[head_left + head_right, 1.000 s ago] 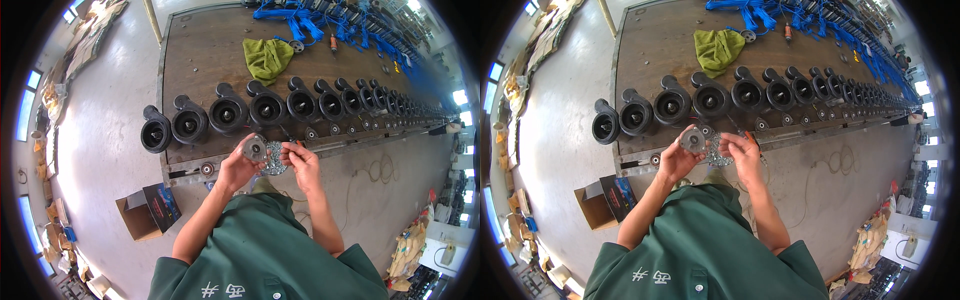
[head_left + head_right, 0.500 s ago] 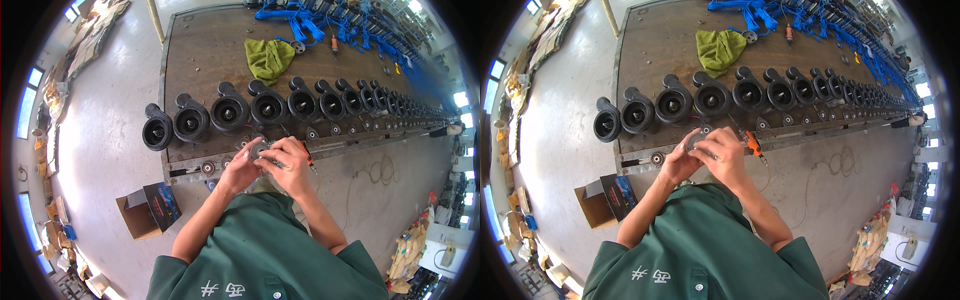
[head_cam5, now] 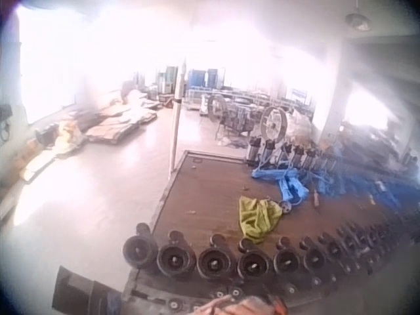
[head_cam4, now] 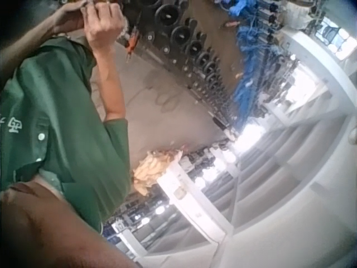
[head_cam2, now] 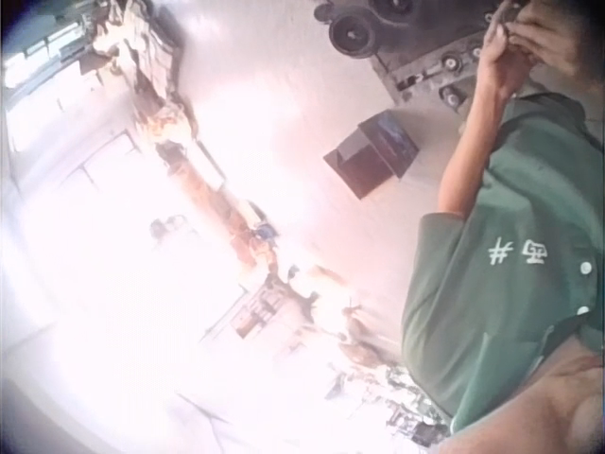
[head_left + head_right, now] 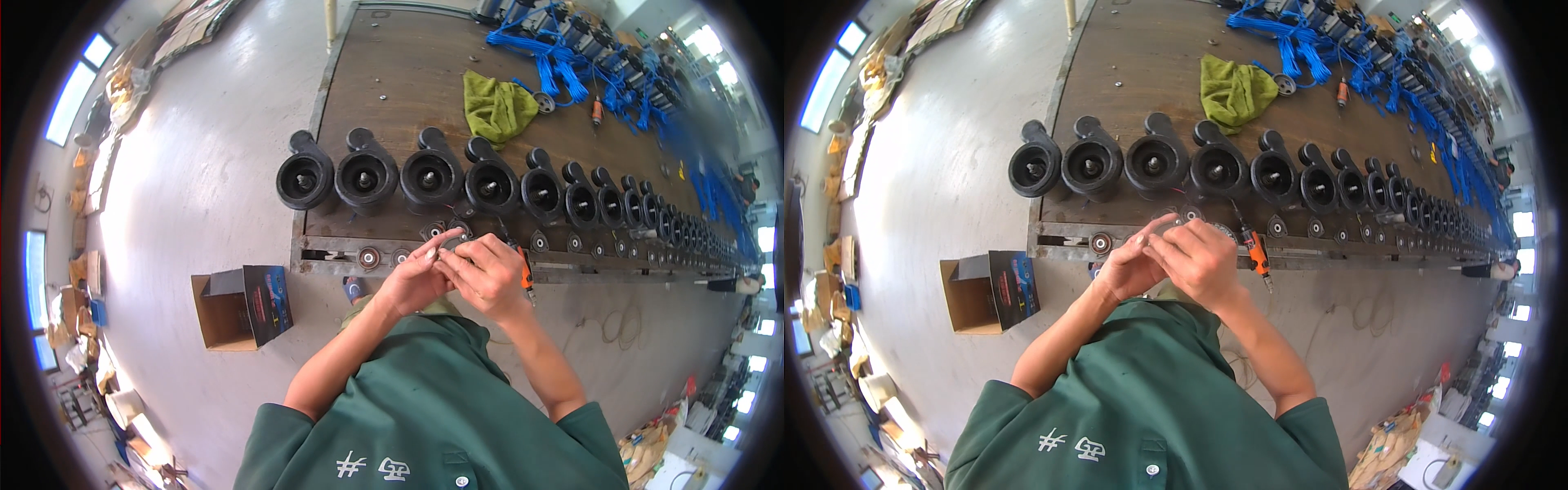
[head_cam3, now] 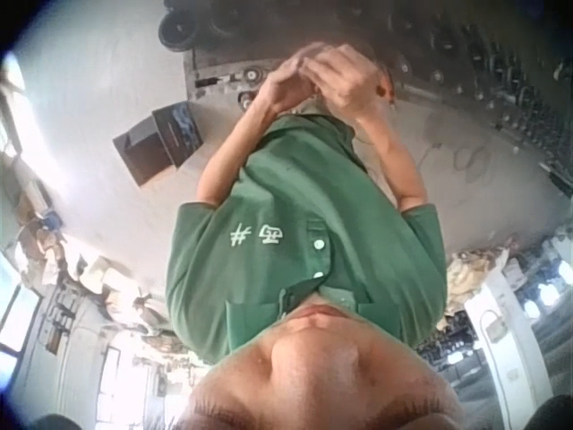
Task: The person assembles industrial components by hand and using a pneumatic tool at a long workbench. The person wipes a component with a cloth, selects metal parts from a pile, places them onto a base, and then uses a pneumatic screwdriver to secure them.
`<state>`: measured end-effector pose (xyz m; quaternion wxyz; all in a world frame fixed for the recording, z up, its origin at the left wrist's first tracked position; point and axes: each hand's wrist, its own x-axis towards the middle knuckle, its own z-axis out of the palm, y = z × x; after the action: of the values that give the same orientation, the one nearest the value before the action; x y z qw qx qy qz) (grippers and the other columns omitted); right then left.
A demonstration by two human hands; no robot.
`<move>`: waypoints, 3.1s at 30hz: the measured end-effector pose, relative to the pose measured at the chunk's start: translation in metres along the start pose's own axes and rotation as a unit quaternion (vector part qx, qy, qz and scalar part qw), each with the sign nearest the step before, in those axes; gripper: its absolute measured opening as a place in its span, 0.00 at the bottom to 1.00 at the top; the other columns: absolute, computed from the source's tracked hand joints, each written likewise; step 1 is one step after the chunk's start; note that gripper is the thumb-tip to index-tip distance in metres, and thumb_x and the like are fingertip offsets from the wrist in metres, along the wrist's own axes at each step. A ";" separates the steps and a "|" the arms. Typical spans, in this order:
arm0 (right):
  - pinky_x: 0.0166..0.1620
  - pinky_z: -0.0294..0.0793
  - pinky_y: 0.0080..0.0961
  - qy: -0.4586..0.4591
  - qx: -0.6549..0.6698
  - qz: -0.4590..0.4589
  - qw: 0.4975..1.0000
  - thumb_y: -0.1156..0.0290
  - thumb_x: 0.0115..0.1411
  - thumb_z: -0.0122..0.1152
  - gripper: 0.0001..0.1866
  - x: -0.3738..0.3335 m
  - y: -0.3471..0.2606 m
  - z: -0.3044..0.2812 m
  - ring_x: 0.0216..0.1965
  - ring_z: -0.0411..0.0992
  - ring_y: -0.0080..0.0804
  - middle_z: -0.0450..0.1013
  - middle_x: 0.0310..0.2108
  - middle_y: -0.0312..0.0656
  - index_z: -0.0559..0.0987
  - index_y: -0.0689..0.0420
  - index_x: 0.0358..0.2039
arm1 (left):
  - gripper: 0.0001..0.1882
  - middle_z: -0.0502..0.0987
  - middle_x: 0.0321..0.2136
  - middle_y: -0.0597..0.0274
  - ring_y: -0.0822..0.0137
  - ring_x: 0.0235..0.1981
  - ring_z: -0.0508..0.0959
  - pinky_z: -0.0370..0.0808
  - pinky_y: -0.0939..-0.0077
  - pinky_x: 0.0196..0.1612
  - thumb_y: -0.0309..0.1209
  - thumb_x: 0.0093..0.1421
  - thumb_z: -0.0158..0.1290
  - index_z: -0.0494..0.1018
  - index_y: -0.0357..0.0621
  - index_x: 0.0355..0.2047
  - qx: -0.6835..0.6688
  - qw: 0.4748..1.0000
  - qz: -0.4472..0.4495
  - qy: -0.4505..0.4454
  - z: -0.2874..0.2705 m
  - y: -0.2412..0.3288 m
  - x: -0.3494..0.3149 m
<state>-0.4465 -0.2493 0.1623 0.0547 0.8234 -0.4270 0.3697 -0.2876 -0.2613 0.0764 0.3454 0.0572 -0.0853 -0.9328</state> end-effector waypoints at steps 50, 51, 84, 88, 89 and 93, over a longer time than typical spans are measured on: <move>0.54 0.74 0.37 -0.356 -0.005 -0.076 0.931 0.53 0.39 0.81 0.29 0.203 -0.016 0.251 0.51 0.67 0.42 0.69 0.46 0.42 0.84 0.57 0.39 | 0.12 0.80 0.34 0.59 0.65 0.30 0.79 0.75 0.70 0.33 0.38 0.67 0.53 0.71 0.44 0.44 0.046 0.880 0.165 0.442 -0.150 0.093 -0.181; 0.54 0.75 0.37 -0.365 -0.014 -0.082 0.927 0.53 0.39 0.81 0.29 0.204 -0.018 0.252 0.52 0.67 0.42 0.70 0.47 0.43 0.84 0.57 0.39 | 0.12 0.80 0.33 0.59 0.65 0.30 0.79 0.75 0.70 0.33 0.37 0.66 0.54 0.71 0.43 0.43 0.074 0.872 0.167 0.454 -0.149 0.094 -0.176; 0.40 0.78 0.48 -0.273 -0.069 0.437 0.854 0.68 0.53 0.69 0.10 -0.192 0.096 0.093 0.39 0.78 0.54 0.78 0.36 0.49 0.81 0.56 0.35 | 0.28 0.83 0.32 0.50 0.50 0.37 0.82 0.76 0.59 0.41 0.47 0.45 0.66 0.73 0.42 0.41 0.850 0.253 -0.081 0.455 -0.124 0.052 -0.031; 0.37 0.78 0.47 -0.212 -0.043 0.417 0.883 0.72 0.53 0.65 0.05 -0.210 0.105 0.085 0.35 0.77 0.55 0.78 0.32 0.49 0.81 0.58 0.31 | 0.19 0.84 0.30 0.56 0.66 0.32 0.84 0.75 0.77 0.32 0.40 0.59 0.62 0.77 0.40 0.45 0.552 0.725 0.001 0.411 -0.103 0.074 -0.041; 0.37 0.78 0.46 -0.195 -0.034 0.415 0.888 0.72 0.53 0.65 0.05 -0.212 0.107 0.086 0.35 0.77 0.55 0.78 0.32 0.50 0.80 0.58 0.31 | 0.18 0.84 0.33 0.56 0.66 0.34 0.84 0.76 0.76 0.34 0.39 0.62 0.60 0.76 0.41 0.46 0.439 0.821 -0.008 0.364 -0.089 0.075 -0.038; 0.33 0.78 0.36 -0.097 0.109 0.491 0.859 0.73 0.56 0.68 0.07 -0.215 0.103 0.080 0.31 0.79 0.41 0.79 0.32 0.47 0.82 0.60 0.35 | 0.18 0.80 0.48 0.47 0.59 0.46 0.82 0.77 0.64 0.47 0.40 0.68 0.53 0.73 0.43 0.52 0.177 0.964 -0.059 0.192 -0.073 0.051 -0.011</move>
<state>-0.5558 -0.2036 -0.0599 -0.2656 0.5391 -0.7362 0.3110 -0.2347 -0.3011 0.0158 0.2841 0.3000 -0.1773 -0.8932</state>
